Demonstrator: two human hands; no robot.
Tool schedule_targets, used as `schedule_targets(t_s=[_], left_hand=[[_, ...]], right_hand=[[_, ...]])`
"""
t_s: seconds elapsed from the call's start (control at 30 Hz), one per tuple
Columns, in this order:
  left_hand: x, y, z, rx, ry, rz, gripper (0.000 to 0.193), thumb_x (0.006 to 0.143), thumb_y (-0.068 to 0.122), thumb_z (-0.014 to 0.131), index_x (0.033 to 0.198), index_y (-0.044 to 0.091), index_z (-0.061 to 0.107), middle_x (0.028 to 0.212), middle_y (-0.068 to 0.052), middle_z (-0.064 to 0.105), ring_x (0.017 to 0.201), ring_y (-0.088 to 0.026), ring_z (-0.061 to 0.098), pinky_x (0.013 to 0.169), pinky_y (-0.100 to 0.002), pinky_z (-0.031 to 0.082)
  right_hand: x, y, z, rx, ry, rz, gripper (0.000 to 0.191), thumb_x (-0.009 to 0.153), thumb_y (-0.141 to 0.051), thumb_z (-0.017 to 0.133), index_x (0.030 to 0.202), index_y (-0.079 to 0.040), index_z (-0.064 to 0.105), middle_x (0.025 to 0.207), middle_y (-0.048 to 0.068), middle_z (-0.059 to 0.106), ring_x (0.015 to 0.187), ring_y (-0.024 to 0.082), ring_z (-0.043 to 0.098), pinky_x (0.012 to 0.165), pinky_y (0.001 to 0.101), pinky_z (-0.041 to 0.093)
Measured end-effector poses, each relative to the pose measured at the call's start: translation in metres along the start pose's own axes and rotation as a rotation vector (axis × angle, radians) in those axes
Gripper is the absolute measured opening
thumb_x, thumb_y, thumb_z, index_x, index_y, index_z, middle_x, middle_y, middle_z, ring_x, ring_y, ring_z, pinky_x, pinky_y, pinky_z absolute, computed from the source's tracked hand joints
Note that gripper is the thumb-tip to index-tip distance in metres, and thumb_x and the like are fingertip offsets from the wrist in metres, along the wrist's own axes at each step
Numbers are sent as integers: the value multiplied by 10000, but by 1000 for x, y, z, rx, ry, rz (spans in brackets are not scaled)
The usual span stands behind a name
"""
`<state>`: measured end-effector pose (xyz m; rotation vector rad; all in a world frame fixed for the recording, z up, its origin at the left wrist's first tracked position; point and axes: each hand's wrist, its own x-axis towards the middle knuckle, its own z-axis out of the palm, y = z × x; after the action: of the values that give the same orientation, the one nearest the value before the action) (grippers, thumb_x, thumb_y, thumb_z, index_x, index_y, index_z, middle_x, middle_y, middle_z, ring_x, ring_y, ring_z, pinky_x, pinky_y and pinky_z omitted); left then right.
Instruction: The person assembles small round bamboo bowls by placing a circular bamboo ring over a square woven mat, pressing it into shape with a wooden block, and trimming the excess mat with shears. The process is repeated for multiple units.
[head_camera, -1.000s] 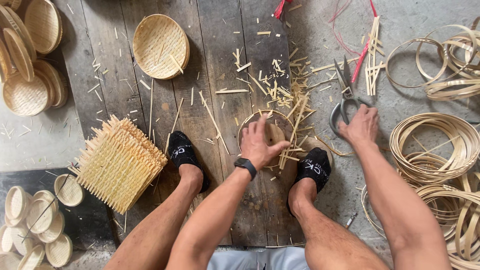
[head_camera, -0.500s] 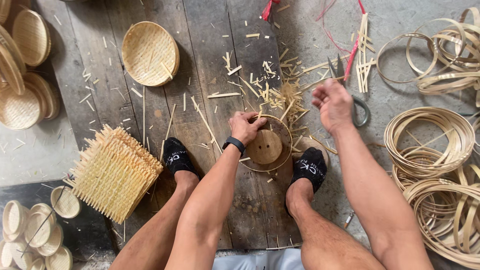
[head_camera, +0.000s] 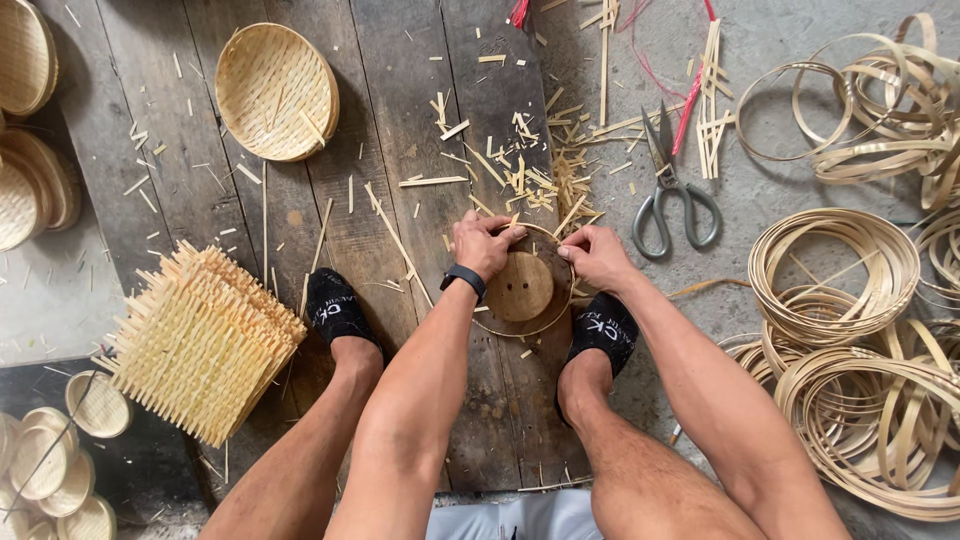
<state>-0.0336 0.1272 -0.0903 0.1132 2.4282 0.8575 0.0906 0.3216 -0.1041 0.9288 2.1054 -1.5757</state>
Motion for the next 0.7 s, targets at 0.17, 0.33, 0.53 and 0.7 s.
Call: schedule_targets(t_s=[0.17, 0.33, 0.53, 0.7], left_hand=[[0, 6, 1, -15, 0, -70, 397, 699, 442, 883, 1016, 207, 842, 1060, -53, 633, 1138, -271, 522, 1033, -479, 388], [-8, -7, -13, -350, 15, 92, 393, 853, 432, 788, 1114, 139, 769, 1047, -74, 656, 1003, -234, 664, 943, -377, 537], [-47, -64, -39, -233, 4, -294, 290, 885, 245, 775, 1128, 88, 776, 895, -105, 787, 805, -186, 710, 761, -334, 552], [-37, -79, -42, -571, -84, -363, 303, 775, 138, 882, 1057, 47, 818, 933, -60, 811, 773, -100, 706, 732, -264, 571]], right_hand=[[-8, -8, 4, -91, 60, -34, 189, 876, -165, 775, 951, 6, 743, 827, 91, 752, 756, 147, 673, 702, 314, 544], [-26, -16, -4, 28, 38, -37, 282, 887, -210, 779, 1063, 3, 725, 879, 85, 752, 740, 151, 677, 672, 308, 568], [-50, 6, 1, 290, -72, 179, 297, 887, -116, 761, 1119, 49, 678, 914, 105, 739, 744, 148, 714, 616, 284, 622], [-44, 23, 8, 310, -22, 150, 214, 904, -86, 746, 1059, 53, 698, 903, 87, 736, 729, 135, 700, 600, 284, 607]])
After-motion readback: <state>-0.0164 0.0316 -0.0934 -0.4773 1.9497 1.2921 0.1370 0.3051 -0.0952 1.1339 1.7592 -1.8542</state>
